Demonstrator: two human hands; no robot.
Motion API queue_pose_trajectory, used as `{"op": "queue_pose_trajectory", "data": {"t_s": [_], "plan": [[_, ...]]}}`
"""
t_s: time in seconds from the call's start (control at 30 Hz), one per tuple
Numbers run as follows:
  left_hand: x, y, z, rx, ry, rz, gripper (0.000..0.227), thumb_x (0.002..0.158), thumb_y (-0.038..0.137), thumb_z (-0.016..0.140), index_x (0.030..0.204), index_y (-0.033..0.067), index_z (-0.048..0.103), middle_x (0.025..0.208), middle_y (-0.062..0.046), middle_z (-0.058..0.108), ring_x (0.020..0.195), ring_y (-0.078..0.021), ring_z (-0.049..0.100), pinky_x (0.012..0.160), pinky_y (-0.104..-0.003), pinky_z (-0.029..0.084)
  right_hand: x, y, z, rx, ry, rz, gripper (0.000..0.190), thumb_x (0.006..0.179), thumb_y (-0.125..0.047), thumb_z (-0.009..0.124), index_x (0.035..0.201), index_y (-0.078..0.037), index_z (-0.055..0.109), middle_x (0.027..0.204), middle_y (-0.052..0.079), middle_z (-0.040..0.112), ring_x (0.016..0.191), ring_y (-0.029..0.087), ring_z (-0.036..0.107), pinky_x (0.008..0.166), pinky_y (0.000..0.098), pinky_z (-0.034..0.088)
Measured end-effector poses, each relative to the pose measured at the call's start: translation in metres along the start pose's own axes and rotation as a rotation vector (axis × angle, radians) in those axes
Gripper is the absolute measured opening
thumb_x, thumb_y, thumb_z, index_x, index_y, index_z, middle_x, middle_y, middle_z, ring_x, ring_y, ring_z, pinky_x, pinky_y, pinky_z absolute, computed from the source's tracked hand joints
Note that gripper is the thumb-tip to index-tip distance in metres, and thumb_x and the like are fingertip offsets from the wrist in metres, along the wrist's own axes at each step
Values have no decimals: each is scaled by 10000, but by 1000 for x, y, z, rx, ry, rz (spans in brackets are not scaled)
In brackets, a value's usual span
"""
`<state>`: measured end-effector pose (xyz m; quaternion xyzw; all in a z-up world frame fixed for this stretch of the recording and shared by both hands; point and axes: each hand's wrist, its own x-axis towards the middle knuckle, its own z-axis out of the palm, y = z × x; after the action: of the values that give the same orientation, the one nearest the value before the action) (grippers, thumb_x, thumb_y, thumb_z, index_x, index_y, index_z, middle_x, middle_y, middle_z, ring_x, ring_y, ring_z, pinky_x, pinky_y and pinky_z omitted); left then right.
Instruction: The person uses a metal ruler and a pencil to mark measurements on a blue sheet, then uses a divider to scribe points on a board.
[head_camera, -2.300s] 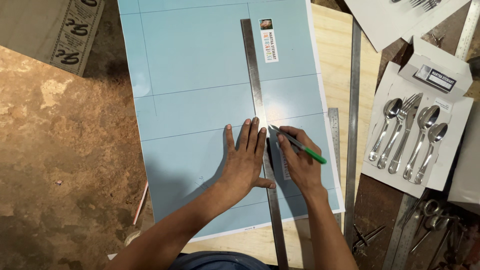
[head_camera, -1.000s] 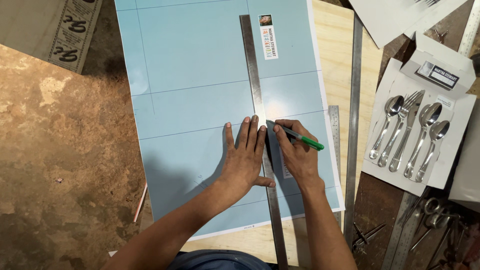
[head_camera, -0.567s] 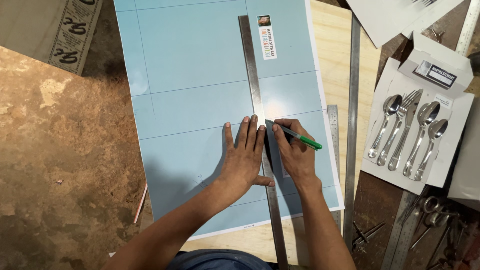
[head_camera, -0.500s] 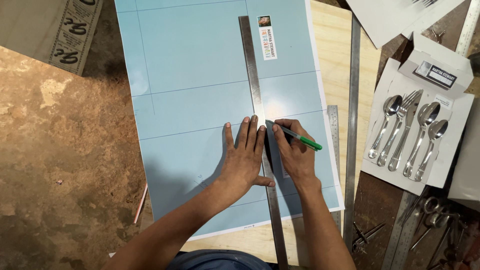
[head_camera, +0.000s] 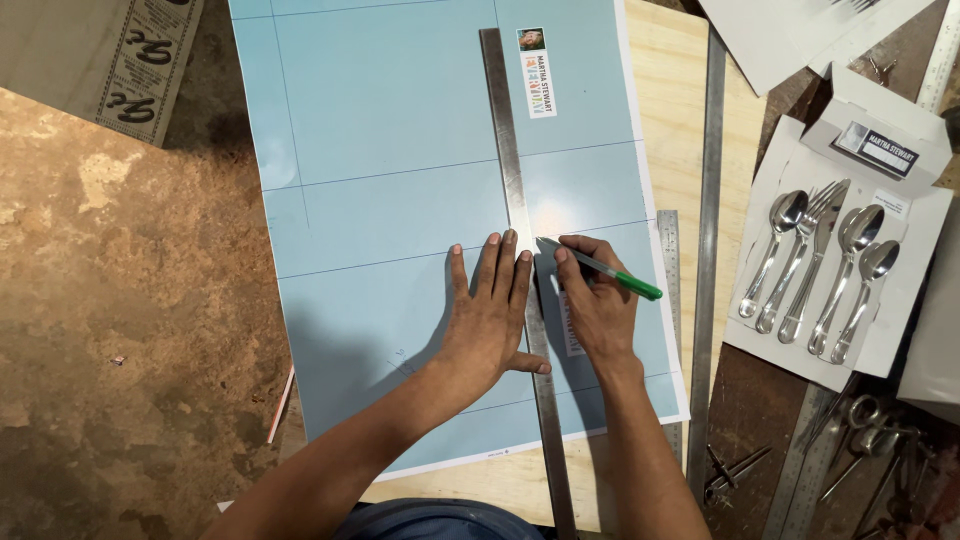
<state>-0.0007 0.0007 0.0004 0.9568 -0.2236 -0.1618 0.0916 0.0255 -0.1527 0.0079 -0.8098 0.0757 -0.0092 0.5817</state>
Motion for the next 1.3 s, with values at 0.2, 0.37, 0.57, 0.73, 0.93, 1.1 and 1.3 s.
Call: {"op": "queue_pose_trajectory", "data": {"t_s": [0.2,0.37,0.57,0.73,0.93,1.1,1.3], "plan": [[1,0,0,-16,1,6,1456,583,878,659,1556,-92,178,1625,-342,83,1528,-453,-20,1122,-773,-12,-1,-7,-4,-147,-31,-6,276,990,-251,699,1126,-11,719,741,9,676,623,55,558,539,224,446],[0,0,0,3,8,19,1442,602,886,633,1554,-98,182,1620,-356,82,1524,-464,-26,1115,-784,-10,-2,-8,-1,-141,-23,-17,272,989,-251,706,1113,-10,730,730,14,666,617,56,537,533,228,432],[1,0,0,17,-13,18,1443,603,895,618,1555,-97,178,1617,-358,79,1520,-466,-27,1112,-784,0,0,-10,-4,-163,-43,-23,277,984,-247,707,1113,-4,737,734,23,679,613,58,550,526,227,436],[2,1,-1,39,-17,12,1446,600,901,612,1559,-90,175,1618,-354,78,1520,-462,-28,1114,-783,0,3,-13,-5,-161,-66,5,279,983,-249,700,1111,-4,734,732,26,688,622,59,585,526,222,452],[2,1,0,34,-18,9,1449,595,900,621,1560,-87,178,1619,-354,78,1521,-462,-34,1113,-782,-7,3,-11,-5,-142,-76,-7,272,988,-242,699,1110,-1,729,736,33,687,637,65,602,529,224,461],[3,0,1,12,-34,10,1450,596,895,624,1559,-90,172,1621,-355,69,1520,-464,-50,1112,-781,-21,2,-9,-4,-176,-66,-36,259,990,-229,696,1102,2,727,734,35,690,640,70,611,534,228,471],[2,1,-1,17,-43,13,1441,609,891,618,1559,-93,166,1620,-360,60,1518,-469,-65,1109,-783,-31,1,-12,-2,-166,-50,-54,246,998,-215,693,1088,12,718,744,49,681,631,91,574,534,245,456]]}}
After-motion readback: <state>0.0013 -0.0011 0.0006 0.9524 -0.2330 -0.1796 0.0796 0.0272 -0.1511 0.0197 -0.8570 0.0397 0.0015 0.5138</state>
